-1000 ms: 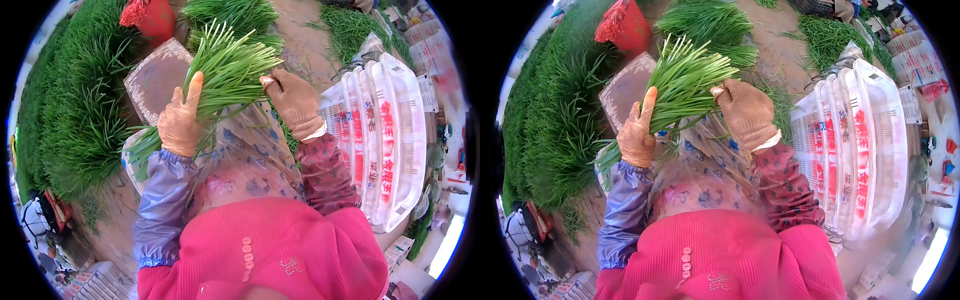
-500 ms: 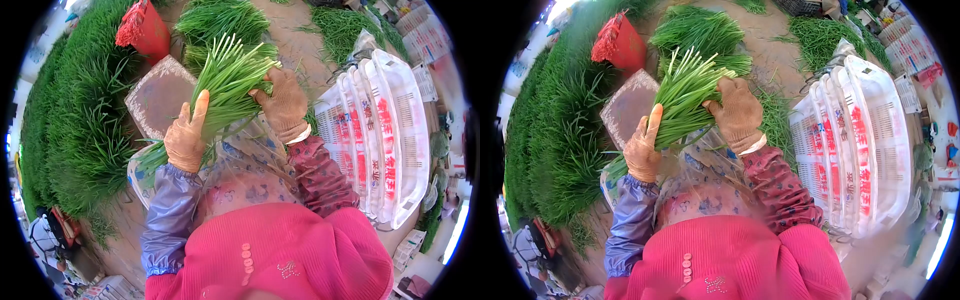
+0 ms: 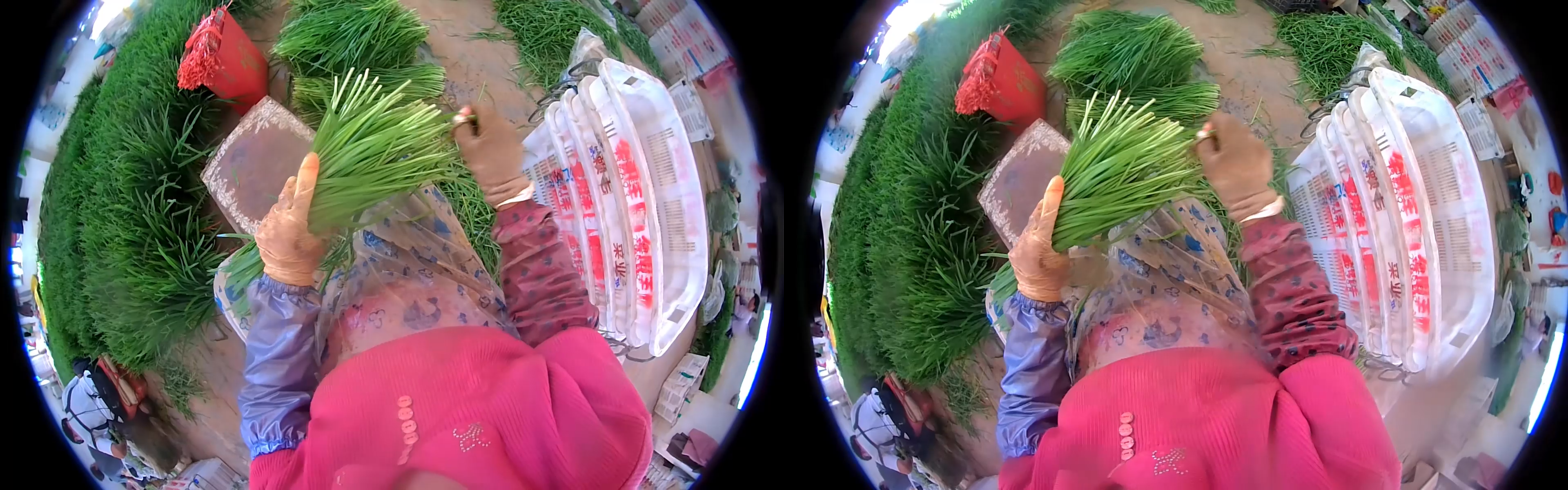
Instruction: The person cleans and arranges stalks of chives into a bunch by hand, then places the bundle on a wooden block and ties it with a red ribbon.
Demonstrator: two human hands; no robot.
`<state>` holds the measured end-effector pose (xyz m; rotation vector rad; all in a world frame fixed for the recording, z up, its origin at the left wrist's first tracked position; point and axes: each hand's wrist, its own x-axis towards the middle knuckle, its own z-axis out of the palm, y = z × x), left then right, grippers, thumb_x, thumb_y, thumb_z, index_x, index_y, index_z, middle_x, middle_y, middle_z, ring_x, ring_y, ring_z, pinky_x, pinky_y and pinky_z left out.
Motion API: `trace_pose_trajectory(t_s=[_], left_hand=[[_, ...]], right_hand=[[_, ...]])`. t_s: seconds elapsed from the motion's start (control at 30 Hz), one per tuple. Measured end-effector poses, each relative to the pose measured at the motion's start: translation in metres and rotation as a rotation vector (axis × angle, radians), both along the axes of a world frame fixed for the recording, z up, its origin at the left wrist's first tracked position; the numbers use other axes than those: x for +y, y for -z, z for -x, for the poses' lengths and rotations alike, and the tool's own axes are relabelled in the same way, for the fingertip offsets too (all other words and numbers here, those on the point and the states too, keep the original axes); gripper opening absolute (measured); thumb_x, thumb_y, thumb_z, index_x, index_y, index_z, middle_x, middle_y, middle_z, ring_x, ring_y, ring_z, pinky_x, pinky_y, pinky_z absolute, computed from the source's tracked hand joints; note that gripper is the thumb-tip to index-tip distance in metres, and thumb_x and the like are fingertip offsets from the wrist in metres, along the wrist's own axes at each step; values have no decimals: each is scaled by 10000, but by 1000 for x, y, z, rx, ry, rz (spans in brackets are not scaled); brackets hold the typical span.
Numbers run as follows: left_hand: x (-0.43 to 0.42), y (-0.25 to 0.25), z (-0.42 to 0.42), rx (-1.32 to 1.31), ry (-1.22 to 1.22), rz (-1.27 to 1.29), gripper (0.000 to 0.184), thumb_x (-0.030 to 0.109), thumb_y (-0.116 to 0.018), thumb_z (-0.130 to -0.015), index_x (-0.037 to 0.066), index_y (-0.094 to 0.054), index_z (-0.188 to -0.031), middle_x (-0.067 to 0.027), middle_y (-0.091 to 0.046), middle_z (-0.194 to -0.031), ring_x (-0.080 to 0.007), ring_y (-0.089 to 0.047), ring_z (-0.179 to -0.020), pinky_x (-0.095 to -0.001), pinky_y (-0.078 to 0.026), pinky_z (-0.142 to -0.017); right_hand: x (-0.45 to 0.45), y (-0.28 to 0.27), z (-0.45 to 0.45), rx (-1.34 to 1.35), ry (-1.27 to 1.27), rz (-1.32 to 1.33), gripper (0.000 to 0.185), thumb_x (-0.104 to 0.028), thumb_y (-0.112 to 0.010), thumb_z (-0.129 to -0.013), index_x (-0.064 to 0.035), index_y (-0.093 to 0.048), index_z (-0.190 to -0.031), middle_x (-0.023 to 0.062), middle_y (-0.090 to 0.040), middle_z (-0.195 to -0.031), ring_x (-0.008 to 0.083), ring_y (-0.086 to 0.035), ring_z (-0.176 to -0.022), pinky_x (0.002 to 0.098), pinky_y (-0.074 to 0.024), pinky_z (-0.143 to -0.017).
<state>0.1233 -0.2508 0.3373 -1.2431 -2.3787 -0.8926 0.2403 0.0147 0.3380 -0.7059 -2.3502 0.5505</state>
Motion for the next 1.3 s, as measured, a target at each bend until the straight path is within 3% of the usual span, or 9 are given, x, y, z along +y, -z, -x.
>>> trace_pose_trajectory(t_s=[0.17,0.27,0.33,0.47,0.63,0.93,1.0,1.07,1.3], left_hand=[[-16,4,15,-266,53,-166,604,52,-707,-769,77,-535,-1347,-122,-663,-1177,-229,-679,-980,-315,-534,-812],[-21,3,24,-345,111,-310,480,-53,-641,-820,9,-563,-1289,-82,-697,-1089,-168,-679,-901,-304,-540,-762],[-31,4,31,-1249,218,-524,355,-46,-656,-819,-13,-611,-1169,-95,-695,-924,-167,-659,-749,-300,-535,-645],[-36,-15,32,-1455,273,-352,294,-63,-700,-734,-41,-622,-1016,-90,-657,-771,-158,-614,-632,-271,-488,-544],[-42,-7,34,-1714,343,-401,599,-61,-710,-655,-62,-507,-1218,-176,-627,-975,-256,-619,-685,-362,-512,-610],[-52,4,35,-1622,442,-179,539,-69,-733,-636,-71,-550,-1144,-150,-638,-892,-244,-617,-705,-358,-518,-605],[-55,11,36,-1440,484,36,516,-77,-732,-648,-70,-551,-1132,-146,-638,-876,-238,-615,-693,-349,-519,-597],[-56,10,30,-1716,375,8,536,-71,-754,-668,-69,-525,-1153,-159,-625,-874,-241,-598,-668,-359,-507,-568],[-60,1,17,-1714,431,-60,393,-109,-732,-661,-51,-592,-1024,-112,-621,-739,-218,-615,-642,-335,-495,-551]], right_hand=[[60,24,-44,-128,175,10,254,-240,-595,-872,-120,-603,-1095,190,-658,-892,408,-629,-757,479,-496,-680],[81,30,-57,-630,296,108,389,-233,-636,-839,-88,-572,-1194,226,-654,-1018,411,-625,-946,453,-500,-812],[73,29,-69,-874,-12,154,584,-233,-692,-798,-34,-494,-1309,250,-610,-1184,366,-590,-1115,398,-470,-927],[55,5,-38,-441,-282,511,691,-215,-733,-772,3,-441,-1359,222,-568,-1290,296,-570,-1176,359,-448,-974],[45,-38,17,231,-503,793,490,-190,-655,-897,-3,-490,-1318,67,-622,-1145,161,-600,-1048,275,-488,-858],[35,-99,49,25,-649,616,440,-292,-449,-988,-73,-493,-1368,80,-564,-1237,154,-561,-1030,288,-501,-806],[24,-98,58,-70,-650,725,478,-377,-470,-973,-75,-530,-1339,92,-594,-1159,143,-554,-983,279,-495,-799],[19,-94,70,-197,-681,417,567,-549,-467,-937,-30,-655,-1064,68,-630,-848,152,-572,-768,307,-487,-701],[24,-108,58,124,-401,679,322,-369,-599,-913,-63,-700,-928,-36,-516,-621,71,-438,-497,258,-338,-434]])
